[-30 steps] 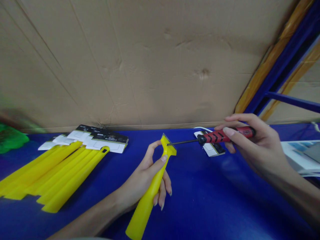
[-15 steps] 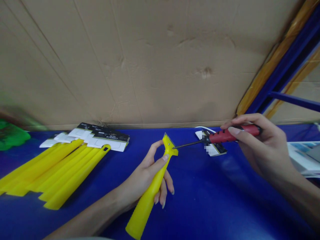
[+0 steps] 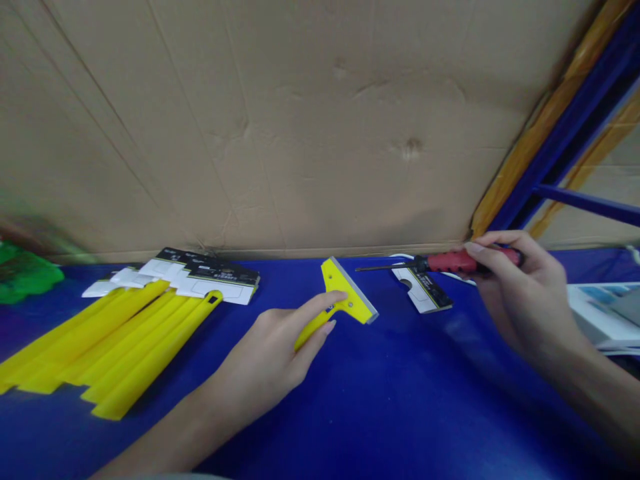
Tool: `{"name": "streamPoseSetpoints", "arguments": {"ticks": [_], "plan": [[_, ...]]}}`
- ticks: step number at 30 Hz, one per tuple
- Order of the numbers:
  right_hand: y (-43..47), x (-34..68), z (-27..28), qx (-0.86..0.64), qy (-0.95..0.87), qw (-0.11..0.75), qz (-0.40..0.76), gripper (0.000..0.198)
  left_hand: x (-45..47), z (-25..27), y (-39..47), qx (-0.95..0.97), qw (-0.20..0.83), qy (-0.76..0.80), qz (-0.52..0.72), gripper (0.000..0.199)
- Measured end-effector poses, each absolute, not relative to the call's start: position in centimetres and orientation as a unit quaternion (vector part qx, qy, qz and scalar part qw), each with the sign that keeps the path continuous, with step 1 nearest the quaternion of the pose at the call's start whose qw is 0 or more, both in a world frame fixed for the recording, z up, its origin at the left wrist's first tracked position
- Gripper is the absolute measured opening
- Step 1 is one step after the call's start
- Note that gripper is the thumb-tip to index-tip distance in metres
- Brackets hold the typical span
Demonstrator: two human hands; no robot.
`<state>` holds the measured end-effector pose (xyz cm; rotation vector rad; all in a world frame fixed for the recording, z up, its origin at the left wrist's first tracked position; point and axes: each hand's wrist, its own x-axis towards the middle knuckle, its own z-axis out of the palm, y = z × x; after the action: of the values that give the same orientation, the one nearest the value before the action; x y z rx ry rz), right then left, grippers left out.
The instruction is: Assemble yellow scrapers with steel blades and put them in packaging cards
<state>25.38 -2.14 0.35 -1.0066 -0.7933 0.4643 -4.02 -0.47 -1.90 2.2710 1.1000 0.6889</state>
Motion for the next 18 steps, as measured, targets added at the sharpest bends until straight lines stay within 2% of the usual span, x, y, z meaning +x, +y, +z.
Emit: {"name": "streamPoseSetpoints", "arguments": {"ticks": [2,4,9,13,18], "plan": [[-2.4,25.1,0.3,-0.452,-0.385,0.776,0.214,0.023,-4.2,-2.1,-0.1,0.866,0.177,0.394,0.252,0.036],[-2.6,24.9,0.3,-0.438,-0.397,0.774,0.226,0.022,-4.3,-2.3,0.1,0.87,0.151,0.393,0.258,0.037],[-2.9,25.1,-0.3,-0.494,-0.431,0.727,0.203,0.02,-4.2,-2.3,0.2,0.866,0.152,0.399,0.259,0.037],[-2.8,25.3,-0.5,-0.474,-0.426,0.727,0.255,0.02,-4.3,-2.4,0.2,0.872,0.136,0.398,0.25,0.036],[-2.6,25.3,-0.8,-0.489,-0.432,0.711,0.262,0.02,-4.4,-2.5,0.3,0.874,0.126,0.398,0.25,0.033]]}}
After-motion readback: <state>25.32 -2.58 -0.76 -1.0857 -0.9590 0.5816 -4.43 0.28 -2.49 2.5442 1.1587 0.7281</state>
